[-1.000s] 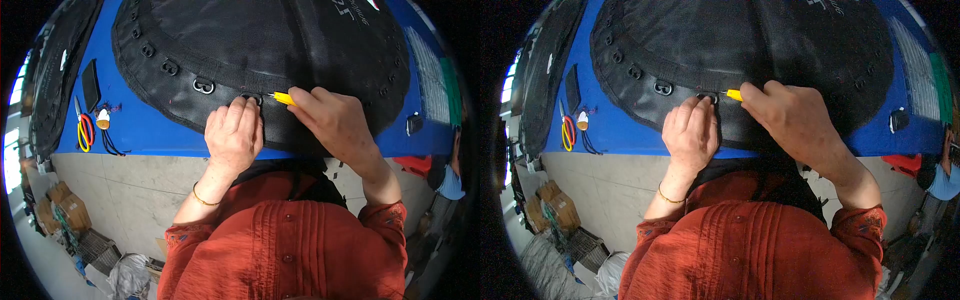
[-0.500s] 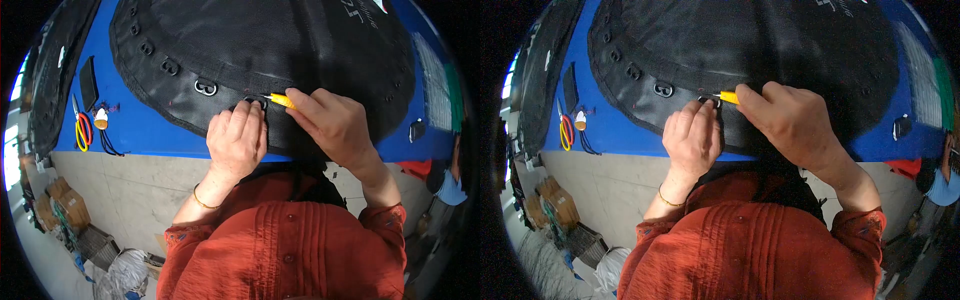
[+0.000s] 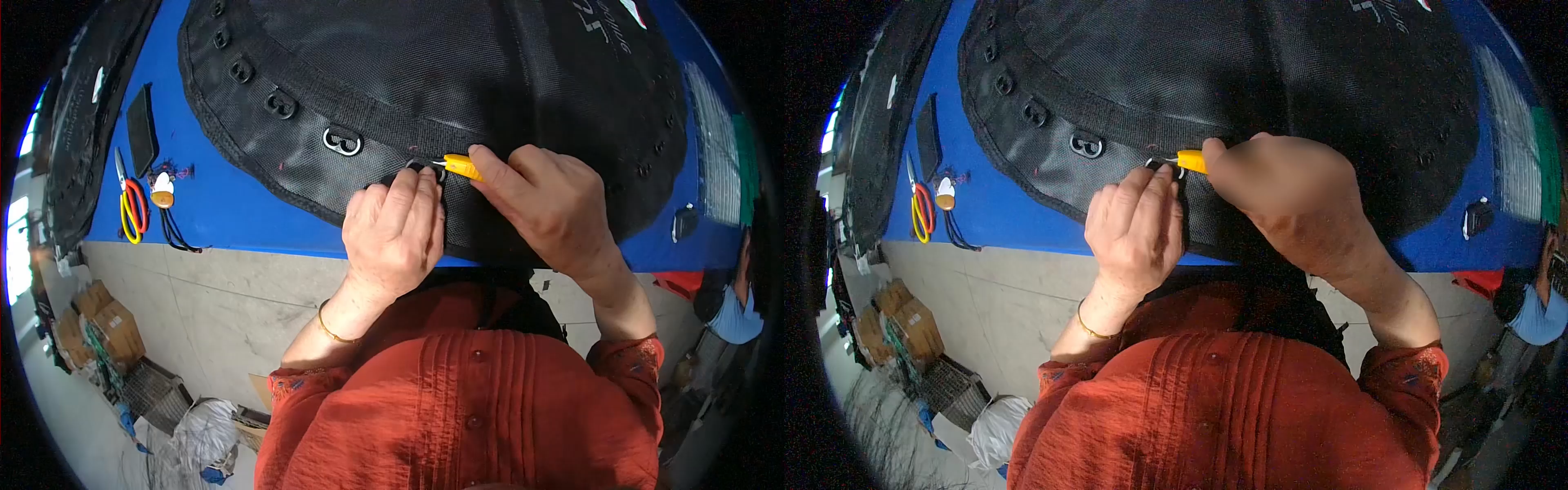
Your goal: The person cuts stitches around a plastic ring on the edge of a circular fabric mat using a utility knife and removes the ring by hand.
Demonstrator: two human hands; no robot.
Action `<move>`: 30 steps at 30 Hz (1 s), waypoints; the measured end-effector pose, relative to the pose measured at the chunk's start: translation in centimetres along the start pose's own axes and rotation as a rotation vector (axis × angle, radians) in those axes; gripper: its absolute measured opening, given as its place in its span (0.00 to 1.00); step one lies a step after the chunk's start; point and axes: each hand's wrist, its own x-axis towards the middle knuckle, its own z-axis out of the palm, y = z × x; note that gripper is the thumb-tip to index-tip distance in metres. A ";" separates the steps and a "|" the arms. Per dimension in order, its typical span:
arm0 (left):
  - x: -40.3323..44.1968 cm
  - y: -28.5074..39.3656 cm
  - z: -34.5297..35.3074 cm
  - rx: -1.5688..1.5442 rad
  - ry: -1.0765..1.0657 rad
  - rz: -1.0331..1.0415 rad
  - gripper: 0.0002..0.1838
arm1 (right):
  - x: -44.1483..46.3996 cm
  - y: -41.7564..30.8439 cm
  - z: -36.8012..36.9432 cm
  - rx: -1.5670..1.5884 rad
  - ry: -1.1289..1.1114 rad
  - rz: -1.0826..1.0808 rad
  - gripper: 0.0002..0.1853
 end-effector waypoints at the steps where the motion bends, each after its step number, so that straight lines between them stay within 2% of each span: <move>1: -0.1 -0.2 0.3 0.018 0.023 0.026 0.16 | 0.0 -0.1 0.0 -0.019 0.000 -0.007 0.15; 18: -0.3 -0.4 0.5 0.062 0.057 0.072 0.15 | 0.3 -1.6 1.0 -0.071 0.070 0.024 0.13; 30: -0.3 -0.6 0.5 0.076 0.039 0.093 0.17 | 1.1 -1.1 0.5 0.080 0.022 0.079 0.13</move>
